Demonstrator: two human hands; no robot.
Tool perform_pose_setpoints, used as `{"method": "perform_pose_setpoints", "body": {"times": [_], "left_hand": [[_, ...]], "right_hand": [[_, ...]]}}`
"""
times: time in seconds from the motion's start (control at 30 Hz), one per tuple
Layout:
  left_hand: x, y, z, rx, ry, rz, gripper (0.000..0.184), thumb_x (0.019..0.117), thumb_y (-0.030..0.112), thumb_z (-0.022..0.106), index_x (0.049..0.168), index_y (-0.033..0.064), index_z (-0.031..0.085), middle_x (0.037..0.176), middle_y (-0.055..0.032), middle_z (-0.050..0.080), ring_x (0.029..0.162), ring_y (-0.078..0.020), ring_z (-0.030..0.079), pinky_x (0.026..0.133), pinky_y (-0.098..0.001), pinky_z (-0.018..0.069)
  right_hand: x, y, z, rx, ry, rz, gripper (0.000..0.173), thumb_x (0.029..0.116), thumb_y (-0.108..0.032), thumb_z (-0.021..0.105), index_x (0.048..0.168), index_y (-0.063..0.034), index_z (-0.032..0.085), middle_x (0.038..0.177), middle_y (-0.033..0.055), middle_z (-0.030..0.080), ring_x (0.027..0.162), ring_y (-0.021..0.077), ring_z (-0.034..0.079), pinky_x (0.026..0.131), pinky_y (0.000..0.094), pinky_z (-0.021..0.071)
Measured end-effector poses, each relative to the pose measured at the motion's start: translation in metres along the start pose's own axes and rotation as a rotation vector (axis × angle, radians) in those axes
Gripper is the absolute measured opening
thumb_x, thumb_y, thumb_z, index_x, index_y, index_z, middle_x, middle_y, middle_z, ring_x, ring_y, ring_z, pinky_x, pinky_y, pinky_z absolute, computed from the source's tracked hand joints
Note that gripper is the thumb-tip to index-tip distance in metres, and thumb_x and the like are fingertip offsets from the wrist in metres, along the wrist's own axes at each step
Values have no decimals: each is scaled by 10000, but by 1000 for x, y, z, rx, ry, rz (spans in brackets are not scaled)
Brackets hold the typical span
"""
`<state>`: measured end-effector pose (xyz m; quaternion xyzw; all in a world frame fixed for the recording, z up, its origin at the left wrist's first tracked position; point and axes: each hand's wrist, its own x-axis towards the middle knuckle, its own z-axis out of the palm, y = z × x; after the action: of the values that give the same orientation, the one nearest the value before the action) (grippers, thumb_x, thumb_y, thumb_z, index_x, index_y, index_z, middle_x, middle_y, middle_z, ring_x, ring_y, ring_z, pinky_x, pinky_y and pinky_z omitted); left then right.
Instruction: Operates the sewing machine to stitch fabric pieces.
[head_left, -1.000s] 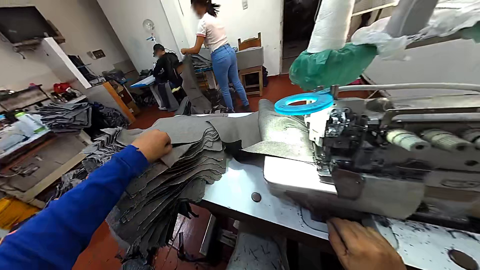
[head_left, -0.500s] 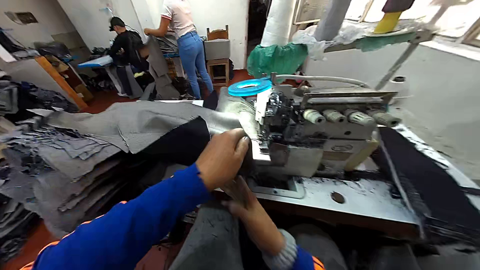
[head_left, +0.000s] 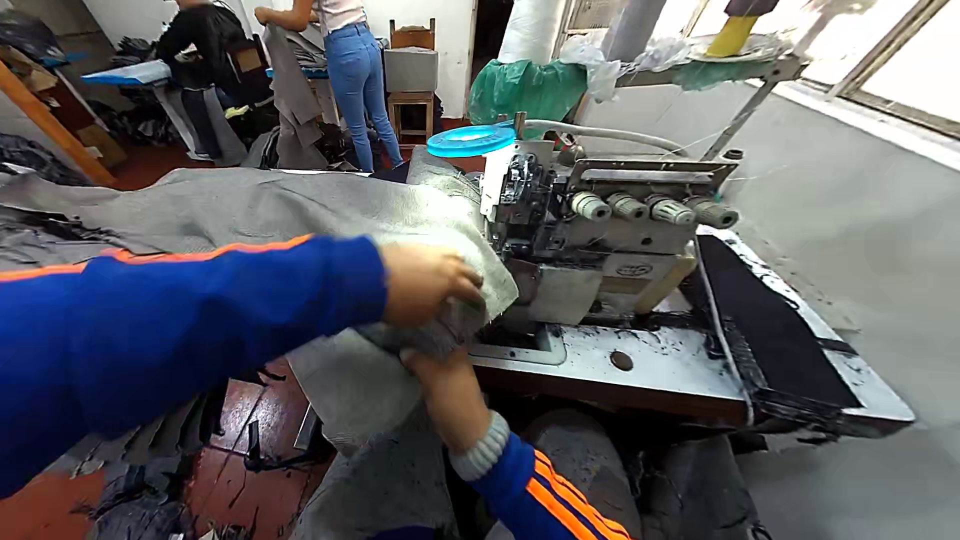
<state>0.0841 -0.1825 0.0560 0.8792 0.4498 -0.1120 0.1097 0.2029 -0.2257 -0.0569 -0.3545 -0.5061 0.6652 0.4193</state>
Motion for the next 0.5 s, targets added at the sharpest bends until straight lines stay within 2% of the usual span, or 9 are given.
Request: {"method": "perform_pose_setpoints", "body": {"times": [0.07,0.1,0.13,0.17,0.23,0.3,0.37,0.43,0.5], "left_hand": [[-15,-5,56,14,296,34,474,1006,171,619,1477,177,564,1585,-125,458,1480,-351,404,1188,-530,364],[-19,-5,86,51,473,11,477,1003,261,605,1475,199,568,1581,-110,469,1477,-343,415,1182,-538,378],[-20,-5,111,95,633,-32,480,1006,357,564,1464,213,580,1563,-96,495,1466,-336,436,1168,-545,398],[-20,-5,128,120,758,-88,500,1012,428,516,1450,201,595,1539,-83,525,1455,-328,453,1160,-544,407],[-14,-5,140,121,923,-190,579,1037,500,430,1414,104,621,1458,-123,601,1389,-361,523,1116,-564,425],[1,-1,129,128,1004,-249,597,1029,529,437,1280,57,702,1284,-180,693,1209,-418,632,961,-584,494],[23,-6,107,124,1046,-238,516,988,481,490,990,30,741,977,-183,730,897,-414,704,709,-565,555],[46,-16,95,123,1056,-222,456,965,438,473,811,54,663,731,-116,625,631,-337,645,494,-506,496],[60,-16,91,177,1056,-239,471,984,416,425,783,48,642,667,-116,578,551,-334,620,429,-498,463]], "right_hand": [[-9,1,-46,-133,-147,-108,215,886,9,593,1088,67,638,964,45,714,905,22,676,839,234,571],[-15,-3,-77,-245,-205,-140,241,948,-38,558,1147,67,644,991,59,718,896,57,686,819,270,579],[-20,-9,-111,-368,-200,-170,305,1001,-87,543,1251,67,627,1035,91,737,895,123,730,792,326,625],[-26,-16,-147,-501,-117,-218,323,1023,-123,546,1284,50,626,1020,91,753,871,155,752,764,353,647],[-33,-32,-221,-819,178,-264,279,1019,-141,555,1228,-7,683,950,70,754,804,167,740,741,375,633],[-27,-63,-284,-1051,441,-227,241,1028,-126,567,1193,-1,692,938,136,742,810,266,728,774,499,605],[1,-96,-325,-1181,580,-180,255,1040,-124,552,1197,23,690,1021,226,727,934,388,707,865,618,534],[41,-113,-346,-1228,601,-89,294,1055,-132,508,1236,25,677,1164,272,693,1108,449,660,976,661,471],[82,-113,-356,-1240,553,36,328,1068,-137,476,1293,33,643,1280,303,633,1238,471,586,1060,642,420]]}}
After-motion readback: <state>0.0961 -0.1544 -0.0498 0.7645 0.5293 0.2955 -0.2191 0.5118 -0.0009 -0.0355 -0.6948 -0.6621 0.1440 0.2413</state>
